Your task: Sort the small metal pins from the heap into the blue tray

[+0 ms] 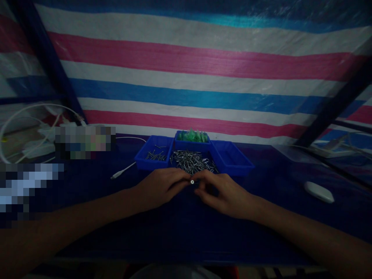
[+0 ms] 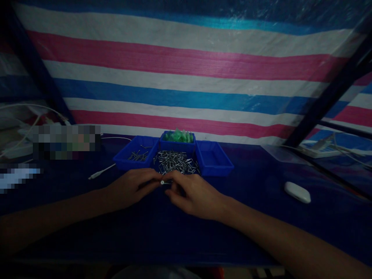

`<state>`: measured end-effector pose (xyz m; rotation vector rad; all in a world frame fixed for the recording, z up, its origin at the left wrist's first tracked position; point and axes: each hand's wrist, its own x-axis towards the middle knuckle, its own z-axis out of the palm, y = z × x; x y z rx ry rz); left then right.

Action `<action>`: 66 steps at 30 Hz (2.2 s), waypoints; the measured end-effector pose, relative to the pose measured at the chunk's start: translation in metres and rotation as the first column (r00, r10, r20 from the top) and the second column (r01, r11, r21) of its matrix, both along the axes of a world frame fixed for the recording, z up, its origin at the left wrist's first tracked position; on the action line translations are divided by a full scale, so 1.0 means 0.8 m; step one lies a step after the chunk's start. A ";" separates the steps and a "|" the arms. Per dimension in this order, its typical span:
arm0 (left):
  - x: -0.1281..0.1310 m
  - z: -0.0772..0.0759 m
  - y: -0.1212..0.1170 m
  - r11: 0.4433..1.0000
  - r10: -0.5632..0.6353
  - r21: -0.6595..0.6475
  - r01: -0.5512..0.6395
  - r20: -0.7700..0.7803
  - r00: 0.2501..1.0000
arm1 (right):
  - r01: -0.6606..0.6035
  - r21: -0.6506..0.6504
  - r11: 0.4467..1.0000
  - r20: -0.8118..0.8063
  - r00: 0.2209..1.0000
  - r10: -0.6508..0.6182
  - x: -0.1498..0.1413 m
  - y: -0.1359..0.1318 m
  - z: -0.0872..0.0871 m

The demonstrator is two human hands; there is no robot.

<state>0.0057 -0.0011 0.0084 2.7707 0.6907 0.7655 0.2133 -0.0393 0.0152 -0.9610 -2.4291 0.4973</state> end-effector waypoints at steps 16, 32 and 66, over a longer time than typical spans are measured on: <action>-0.056 0.046 0.051 0.693 0.709 0.485 -0.534 -0.322 0.627 | -0.016 0.256 0.966 0.368 0.926 -0.083 0.003 0.009 -0.011; -0.013 0.002 0.005 0.875 0.409 0.439 -0.203 -0.445 0.797 | -0.049 0.259 0.965 0.436 0.897 -0.072 0.004 0.009 -0.009; -0.001 -0.020 0.037 0.948 0.313 0.212 -0.239 -0.466 0.828 | -0.075 0.245 0.967 0.441 0.896 -0.042 0.005 0.012 -0.009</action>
